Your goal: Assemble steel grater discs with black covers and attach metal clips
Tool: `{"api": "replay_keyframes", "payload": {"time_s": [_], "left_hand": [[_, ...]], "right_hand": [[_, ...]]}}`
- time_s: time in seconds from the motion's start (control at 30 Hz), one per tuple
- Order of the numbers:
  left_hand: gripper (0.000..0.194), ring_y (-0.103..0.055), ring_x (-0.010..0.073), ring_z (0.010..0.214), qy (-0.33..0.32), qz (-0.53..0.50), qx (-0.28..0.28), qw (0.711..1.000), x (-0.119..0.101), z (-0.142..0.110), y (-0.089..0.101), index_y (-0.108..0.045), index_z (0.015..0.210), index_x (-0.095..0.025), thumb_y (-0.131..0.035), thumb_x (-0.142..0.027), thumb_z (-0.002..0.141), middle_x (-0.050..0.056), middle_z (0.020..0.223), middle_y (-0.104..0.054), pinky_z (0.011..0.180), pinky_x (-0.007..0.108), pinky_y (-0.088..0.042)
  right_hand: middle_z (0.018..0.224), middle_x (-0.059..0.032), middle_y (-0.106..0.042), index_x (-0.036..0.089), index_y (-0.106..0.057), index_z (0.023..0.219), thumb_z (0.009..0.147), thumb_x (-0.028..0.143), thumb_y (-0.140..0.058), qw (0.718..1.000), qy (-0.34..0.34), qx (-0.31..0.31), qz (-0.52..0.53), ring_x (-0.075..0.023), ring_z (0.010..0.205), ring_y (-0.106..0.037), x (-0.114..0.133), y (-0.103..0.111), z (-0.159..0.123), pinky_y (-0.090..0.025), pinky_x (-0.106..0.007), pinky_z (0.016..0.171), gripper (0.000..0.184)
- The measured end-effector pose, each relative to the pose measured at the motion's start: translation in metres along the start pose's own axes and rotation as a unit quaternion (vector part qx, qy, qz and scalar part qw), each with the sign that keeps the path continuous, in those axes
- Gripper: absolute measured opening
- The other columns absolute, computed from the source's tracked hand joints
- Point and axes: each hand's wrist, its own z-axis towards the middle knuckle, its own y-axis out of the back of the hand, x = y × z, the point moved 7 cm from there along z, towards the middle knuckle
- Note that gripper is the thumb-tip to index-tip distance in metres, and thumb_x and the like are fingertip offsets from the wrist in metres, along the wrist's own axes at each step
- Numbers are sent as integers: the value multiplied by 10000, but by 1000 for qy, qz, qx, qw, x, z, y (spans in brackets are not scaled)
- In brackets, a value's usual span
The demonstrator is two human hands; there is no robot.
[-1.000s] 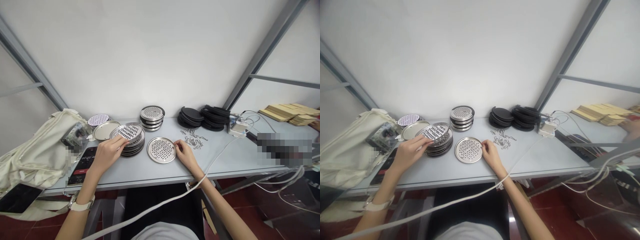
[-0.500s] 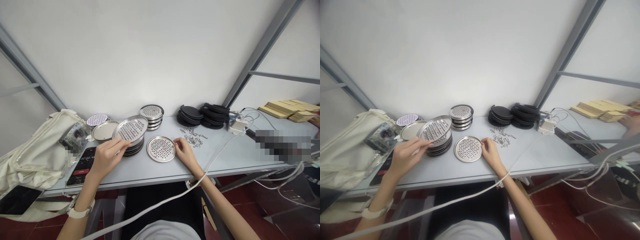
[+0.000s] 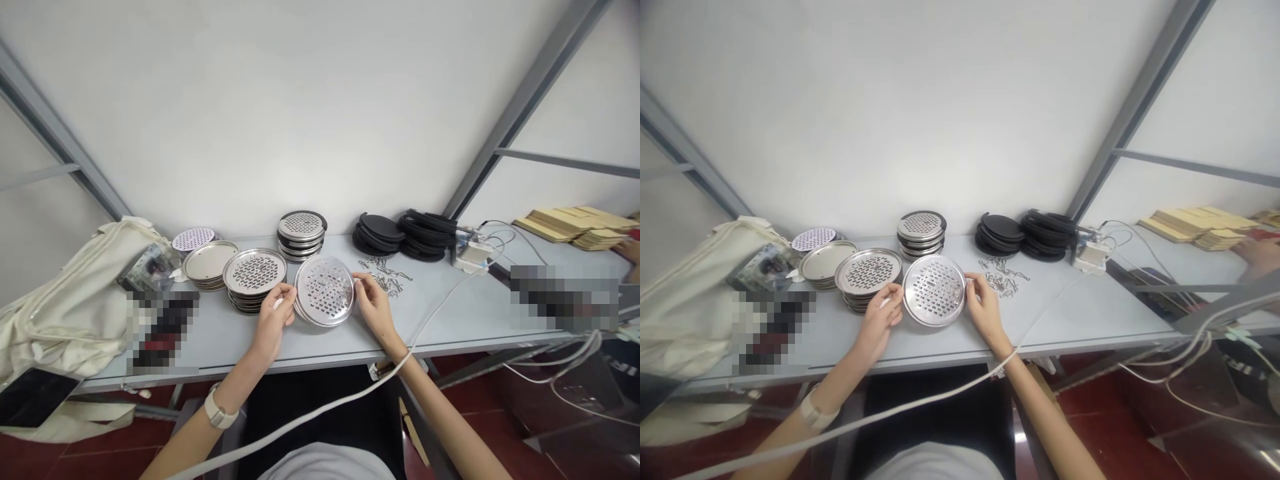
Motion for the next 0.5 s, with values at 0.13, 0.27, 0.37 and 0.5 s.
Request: {"api": "replay_keyframes", "payload": {"time_s": [0.13,0.27,0.37,0.5], "left_hand": [[341,-220,14,427,33,63,21,997,13,-1,-1,-498,765,-171,-633,-483,799,-83,587,-339,393,152,-217],[375,-253,17,397,38,137,36,989,27,4,3,-476,763,-174,-578,-532,808,-57,619,-469,368,174,-194],[380,-286,24,389,22,194,29,980,34,10,10,-479,750,-170,-543,-540,813,-29,642,-526,368,187,-221],[379,-387,60,429,-15,285,-5,958,30,12,19,-504,719,-171,-497,-536,820,-8,603,-548,424,199,-307]], "right_hand": [[1039,-101,-619,174,-618,1140,944,367,-399,998,7,-4,-56,-223,957,-583,-7,0,4,-467,-369,856,352],[1016,-129,-551,131,-612,1196,907,417,-453,993,-18,21,-111,-257,995,-551,-21,-7,6,-463,-428,901,437],[1045,-138,-525,115,-560,1259,906,436,-455,990,-11,48,-129,-269,1039,-538,-25,-16,5,-431,-456,963,489],[1094,-146,-508,117,-473,1342,918,465,-439,986,10,88,-143,-268,1078,-519,-22,-26,3,-403,-454,1010,550]]}}
